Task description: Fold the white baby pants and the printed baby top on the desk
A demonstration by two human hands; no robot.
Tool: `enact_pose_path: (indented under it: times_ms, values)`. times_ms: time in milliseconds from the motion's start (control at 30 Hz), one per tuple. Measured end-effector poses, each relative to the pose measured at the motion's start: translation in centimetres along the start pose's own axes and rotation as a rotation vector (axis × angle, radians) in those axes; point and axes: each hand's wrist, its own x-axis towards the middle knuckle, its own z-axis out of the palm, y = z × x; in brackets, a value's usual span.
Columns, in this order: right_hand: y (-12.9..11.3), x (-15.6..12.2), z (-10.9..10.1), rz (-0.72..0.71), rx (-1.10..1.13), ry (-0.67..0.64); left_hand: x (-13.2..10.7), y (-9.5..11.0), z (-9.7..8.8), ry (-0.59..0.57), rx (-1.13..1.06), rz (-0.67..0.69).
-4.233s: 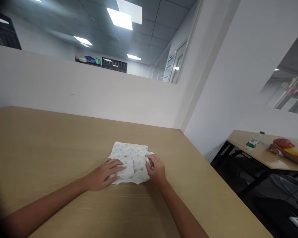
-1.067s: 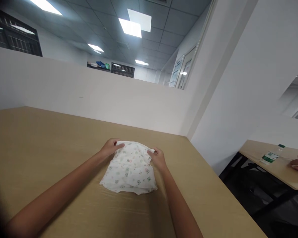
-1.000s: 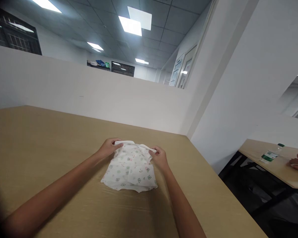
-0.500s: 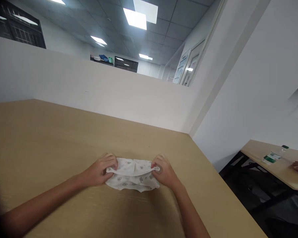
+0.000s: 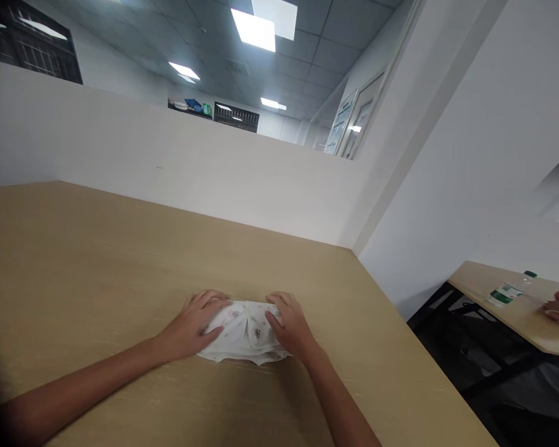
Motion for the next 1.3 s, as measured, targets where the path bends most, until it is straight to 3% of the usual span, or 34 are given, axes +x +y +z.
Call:
enact_pose_path:
  times_ms: [200, 400, 700, 1000, 1167, 1300]
  values:
    - [2.7, -1.0, 3.0, 0.120, -0.208, -0.245, -0.8, -2.1, 1.5, -0.238, 0.102, -0.098]
    - [3.1, -1.1, 3.4, 0.149, -0.272, -0.334, -0.6, -2.9, 1.4, -0.256, 0.122, -0.091]
    - [3.7, -1.3, 3.7, 0.121, -0.288, -0.288, 0.0, -3.8, 0.3, -0.312, 0.062, -0.147]
    - [4.6, -1.3, 3.5, 0.121, -0.198, -0.230, 0.4, -4.8, 0.5, -0.299, -0.002, -0.136]
    - [4.9, -1.1, 2.9, 0.178, -0.072, -0.113, 0.8, -5.5, 0.3, -0.196, -0.080, -0.276]
    - [3.9, -1.1, 1.9, 0.184, -0.003, -0.072, 1.0, -5.6, -0.5, -0.143, -0.138, -0.200]
